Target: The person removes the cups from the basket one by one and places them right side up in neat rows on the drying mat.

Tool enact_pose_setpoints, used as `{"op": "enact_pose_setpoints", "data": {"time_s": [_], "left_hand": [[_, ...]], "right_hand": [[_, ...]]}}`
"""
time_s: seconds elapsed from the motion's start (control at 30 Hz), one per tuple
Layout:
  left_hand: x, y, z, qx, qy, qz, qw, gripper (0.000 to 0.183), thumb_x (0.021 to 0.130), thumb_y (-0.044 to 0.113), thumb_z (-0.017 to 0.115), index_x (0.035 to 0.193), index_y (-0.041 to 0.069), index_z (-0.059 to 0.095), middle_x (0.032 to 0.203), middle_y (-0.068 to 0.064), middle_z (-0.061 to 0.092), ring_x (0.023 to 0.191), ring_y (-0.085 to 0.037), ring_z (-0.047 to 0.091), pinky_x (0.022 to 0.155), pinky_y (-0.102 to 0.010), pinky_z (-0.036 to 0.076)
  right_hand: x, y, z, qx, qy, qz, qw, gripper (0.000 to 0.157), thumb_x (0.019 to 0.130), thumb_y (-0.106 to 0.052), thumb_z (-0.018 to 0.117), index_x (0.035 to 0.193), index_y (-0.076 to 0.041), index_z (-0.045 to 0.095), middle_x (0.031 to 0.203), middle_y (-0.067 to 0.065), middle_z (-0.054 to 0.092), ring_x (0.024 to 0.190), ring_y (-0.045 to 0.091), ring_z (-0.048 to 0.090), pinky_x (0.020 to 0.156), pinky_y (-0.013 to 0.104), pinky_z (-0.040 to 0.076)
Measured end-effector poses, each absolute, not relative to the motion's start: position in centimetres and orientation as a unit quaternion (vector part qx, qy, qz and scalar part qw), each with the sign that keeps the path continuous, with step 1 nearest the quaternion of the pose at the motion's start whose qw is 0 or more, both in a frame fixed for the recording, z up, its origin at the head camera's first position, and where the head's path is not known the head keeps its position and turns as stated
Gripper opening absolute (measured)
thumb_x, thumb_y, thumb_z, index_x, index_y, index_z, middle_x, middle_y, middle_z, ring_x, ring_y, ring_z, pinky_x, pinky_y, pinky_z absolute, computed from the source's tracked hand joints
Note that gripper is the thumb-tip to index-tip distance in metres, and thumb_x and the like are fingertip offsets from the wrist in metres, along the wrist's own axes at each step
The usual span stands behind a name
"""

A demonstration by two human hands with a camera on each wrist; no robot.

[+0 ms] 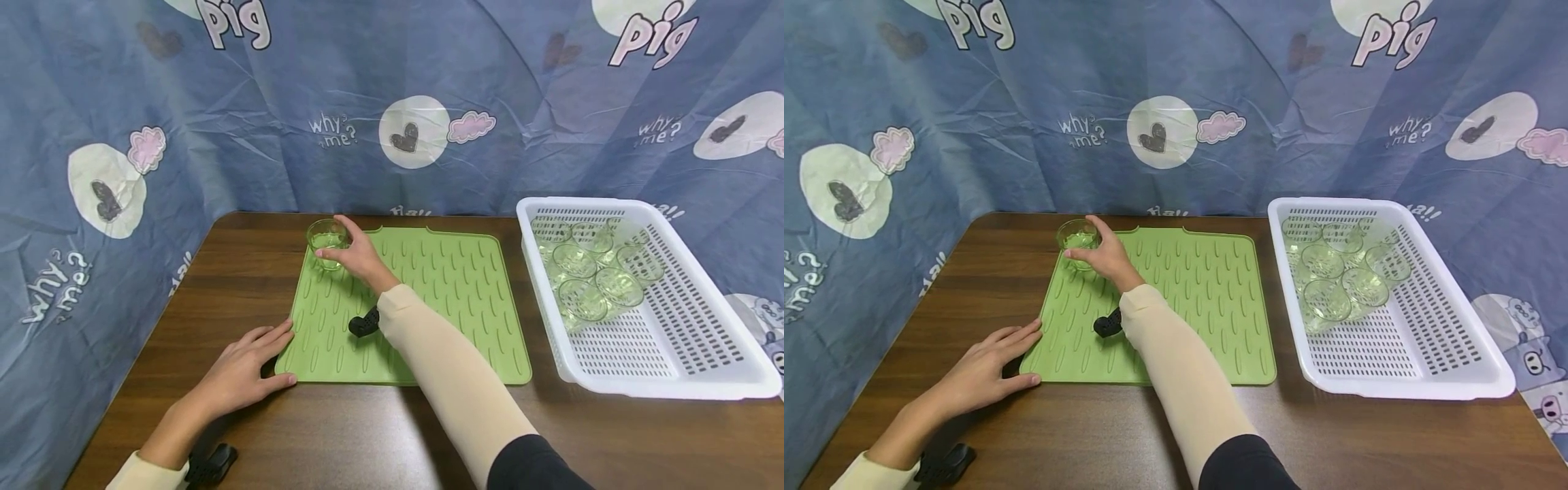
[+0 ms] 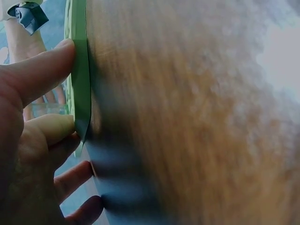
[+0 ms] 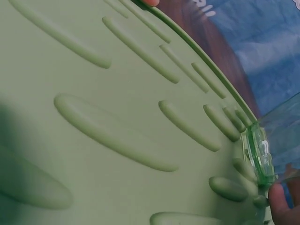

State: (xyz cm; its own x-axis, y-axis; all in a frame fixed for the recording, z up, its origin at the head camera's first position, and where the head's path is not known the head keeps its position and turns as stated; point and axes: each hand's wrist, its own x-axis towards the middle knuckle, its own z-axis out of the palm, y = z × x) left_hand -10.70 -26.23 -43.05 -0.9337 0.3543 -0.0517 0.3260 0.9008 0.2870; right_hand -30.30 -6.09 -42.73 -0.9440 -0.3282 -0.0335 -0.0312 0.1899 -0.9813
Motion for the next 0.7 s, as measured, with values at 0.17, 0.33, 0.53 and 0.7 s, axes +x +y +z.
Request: {"op": "enact_pose_setpoints", "data": {"time_s": [0.17, 0.33, 0.53, 0.7], "left_hand": [[-10.8, -26.1, -43.0, 0.177, 0.973, 0.138, 0.054, 0.078, 0.086, 0.052, 0.071, 0.147, 0.009, 0.049, 0.158, -0.008, 0.041, 0.137, -0.042, 0.043, 0.096, -0.070, 0.039], [-10.8, -26.0, -43.1, 0.177, 0.973, 0.137, 0.059, 0.077, 0.086, 0.052, 0.071, 0.148, 0.010, 0.049, 0.159, -0.008, 0.041, 0.137, -0.042, 0.043, 0.096, -0.070, 0.039], [-10.9, -26.1, -42.9, 0.176, 0.973, 0.137, 0.056, 0.077, 0.086, 0.052, 0.071, 0.147, 0.009, 0.049, 0.159, -0.008, 0.041, 0.137, -0.042, 0.043, 0.096, -0.070, 0.039], [-10.7, -26.2, -43.2, 0.179, 0.973, 0.136, 0.053, 0.078, 0.086, 0.053, 0.071, 0.147, 0.009, 0.050, 0.158, -0.008, 0.042, 0.137, -0.043, 0.043, 0.096, -0.069, 0.040]], "right_hand": [[-30.2, -5.9, -42.7, -0.109, 0.765, -0.623, 0.121, 0.090, 0.082, -0.023, 0.082, 0.156, -0.028, 0.031, 0.162, 0.003, 0.033, 0.150, 0.029, 0.032, 0.116, 0.051, 0.037], [-30.1, -5.9, -42.6, -0.108, 0.776, -0.611, 0.116, 0.098, 0.081, -0.023, 0.084, 0.158, -0.025, 0.024, 0.164, 0.004, 0.028, 0.150, 0.028, 0.032, 0.117, 0.049, 0.036], [-30.1, -5.4, -41.6, -0.136, 0.778, -0.606, 0.095, 0.097, 0.083, -0.027, 0.081, 0.159, -0.020, 0.021, 0.163, 0.012, 0.029, 0.150, 0.030, 0.032, 0.118, 0.050, 0.034], [-29.7, -4.6, -40.4, -0.134, 0.793, -0.591, 0.057, 0.089, 0.087, -0.036, 0.075, 0.158, -0.021, 0.025, 0.161, 0.009, 0.032, 0.149, 0.029, 0.033, 0.117, 0.051, 0.035]]}}
